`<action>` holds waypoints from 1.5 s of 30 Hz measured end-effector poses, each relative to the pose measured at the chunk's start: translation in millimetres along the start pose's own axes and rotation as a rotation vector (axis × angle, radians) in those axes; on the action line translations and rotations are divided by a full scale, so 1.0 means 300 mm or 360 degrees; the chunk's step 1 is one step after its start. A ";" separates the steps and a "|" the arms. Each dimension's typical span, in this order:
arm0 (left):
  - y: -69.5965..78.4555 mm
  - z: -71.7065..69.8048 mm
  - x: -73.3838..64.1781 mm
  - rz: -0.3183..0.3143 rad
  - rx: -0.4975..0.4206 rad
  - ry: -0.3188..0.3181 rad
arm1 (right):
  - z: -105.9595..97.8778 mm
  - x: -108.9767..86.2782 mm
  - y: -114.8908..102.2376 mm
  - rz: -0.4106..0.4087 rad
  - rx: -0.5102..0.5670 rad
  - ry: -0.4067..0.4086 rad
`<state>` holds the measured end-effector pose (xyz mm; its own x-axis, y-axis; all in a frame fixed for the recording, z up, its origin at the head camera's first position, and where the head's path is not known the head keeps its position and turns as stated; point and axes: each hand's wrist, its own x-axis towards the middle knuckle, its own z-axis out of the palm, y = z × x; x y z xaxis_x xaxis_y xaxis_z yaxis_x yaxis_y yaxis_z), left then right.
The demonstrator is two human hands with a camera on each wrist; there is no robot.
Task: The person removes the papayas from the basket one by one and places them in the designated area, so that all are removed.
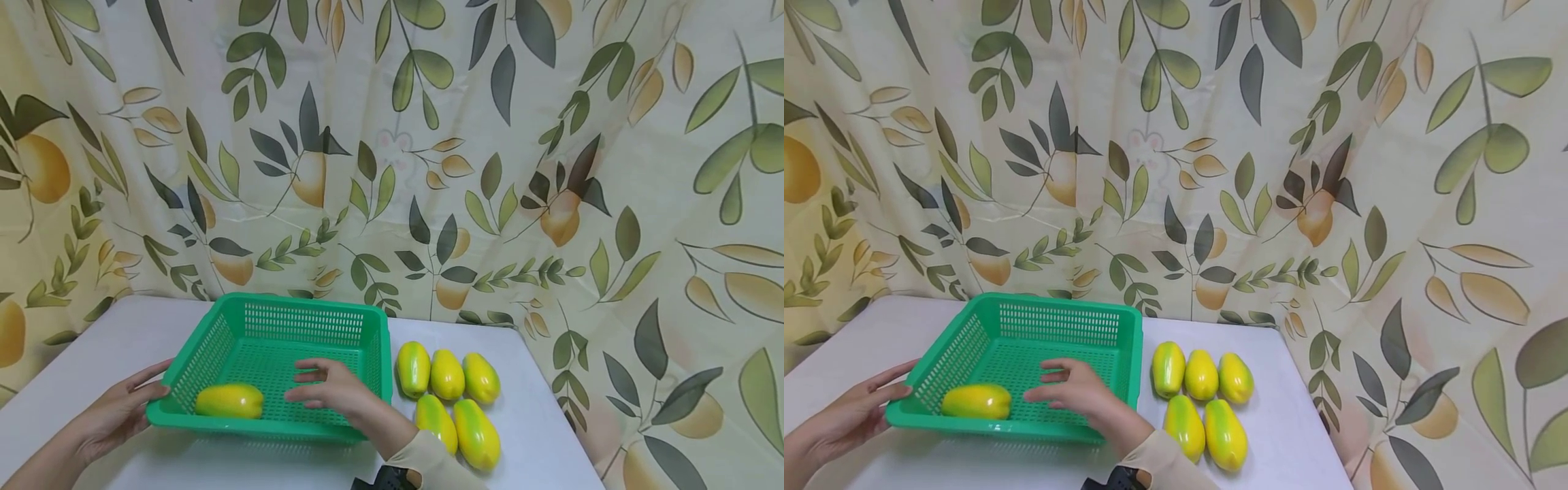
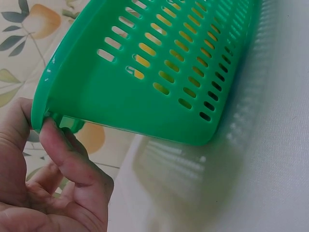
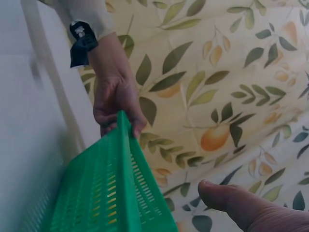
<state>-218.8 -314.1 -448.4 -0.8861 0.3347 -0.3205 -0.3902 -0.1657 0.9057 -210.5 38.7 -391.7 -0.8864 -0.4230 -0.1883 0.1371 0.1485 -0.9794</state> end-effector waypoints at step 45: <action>0.000 0.006 -0.003 -0.0003 -0.0075 -0.0048 | 0.160 0.185 0.084 0.0228 -0.0073 0.0192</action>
<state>-217.6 -312.8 -447.6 -0.8777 0.3627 -0.3131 -0.4039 -0.2085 0.8907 -235.0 -24.0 -430.2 -0.9062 -0.2849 -0.3125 0.2477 0.2412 -0.9383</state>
